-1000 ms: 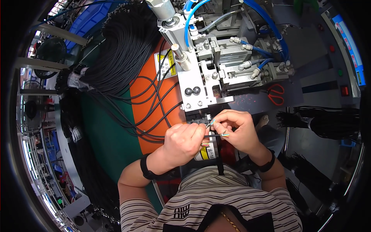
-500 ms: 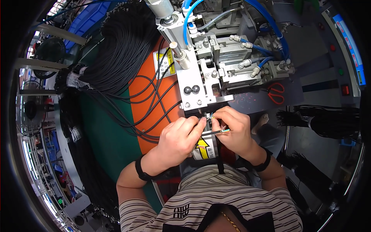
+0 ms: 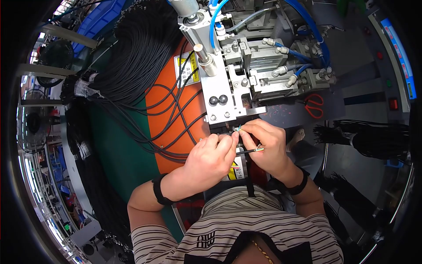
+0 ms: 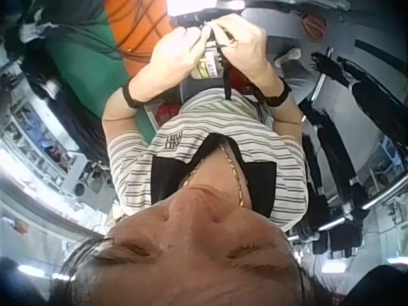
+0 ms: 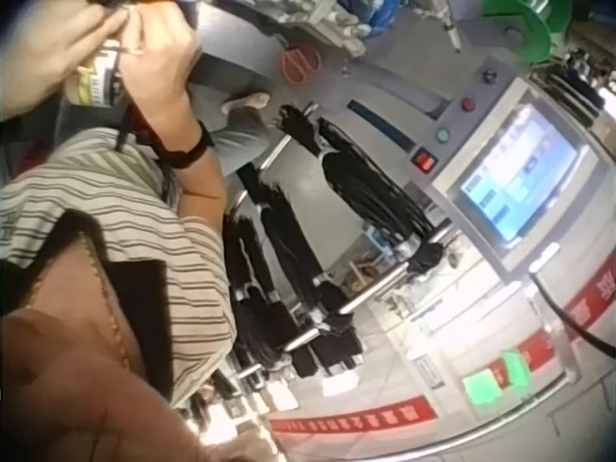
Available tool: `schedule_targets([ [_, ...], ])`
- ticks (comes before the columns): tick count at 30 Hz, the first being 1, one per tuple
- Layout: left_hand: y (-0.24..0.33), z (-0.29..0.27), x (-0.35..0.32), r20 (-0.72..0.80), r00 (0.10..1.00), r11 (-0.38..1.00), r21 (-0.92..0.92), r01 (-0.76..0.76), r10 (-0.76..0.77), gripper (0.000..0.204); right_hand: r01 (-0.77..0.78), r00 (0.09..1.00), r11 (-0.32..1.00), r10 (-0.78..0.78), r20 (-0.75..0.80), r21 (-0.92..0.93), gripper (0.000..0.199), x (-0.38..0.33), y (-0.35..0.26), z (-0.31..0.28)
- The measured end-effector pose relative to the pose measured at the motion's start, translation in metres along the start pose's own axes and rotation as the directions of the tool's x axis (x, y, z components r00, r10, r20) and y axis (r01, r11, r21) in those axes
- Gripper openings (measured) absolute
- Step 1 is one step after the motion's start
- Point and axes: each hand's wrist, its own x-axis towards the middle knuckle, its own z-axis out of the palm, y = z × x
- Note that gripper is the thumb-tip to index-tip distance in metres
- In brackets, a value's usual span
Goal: The person inserts the ends of wires into a machine by hand, picks up a bundle of cables to check the connectors, and then uses scissors on the machine.
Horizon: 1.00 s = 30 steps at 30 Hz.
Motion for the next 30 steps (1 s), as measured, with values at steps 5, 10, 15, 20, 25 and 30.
schedule_targets([
  [5, 0.005, 0.0, 0.005, 0.006, 0.999, 0.999, 0.036, 0.033, -0.033, 0.043, 0.077, 0.997, 0.994, -0.077, 0.006, -0.083, 0.011, 0.0, -0.003, -0.002],
  [10, 0.004, -0.002, 0.007, 0.035, 0.998, 0.999, 0.011, 0.051, -0.051, 0.041, 0.05, 0.997, 0.998, -0.048, 0.058, -0.029, 0.014, 0.002, 0.004, -0.005],
  [15, 0.002, 0.001, 0.006, 0.009, 0.999, 0.999, -0.016, 0.051, -0.051, 0.043, -0.137, 0.988, 0.987, 0.13, 0.082, 0.078, 0.014, 0.002, 0.0, -0.006],
  [20, 0.001, 0.001, 0.006, -0.007, 0.999, 0.998, -0.016, 0.053, -0.053, 0.043, -0.055, 0.988, 0.998, 0.053, 0.148, 0.011, 0.011, 0.005, 0.005, -0.009],
  [25, -0.001, 0.004, 0.006, -0.032, 0.998, 0.999, -0.006, 0.054, -0.054, 0.043, -0.076, 0.987, 0.997, 0.071, 0.142, 0.026, 0.01, 0.005, 0.004, -0.01],
  [30, 0.0, 0.003, 0.004, -0.007, 0.998, 0.998, -0.005, 0.061, -0.061, 0.042, -0.093, 0.994, 0.993, 0.088, 0.063, 0.073, 0.008, 0.003, 0.002, -0.005],
])
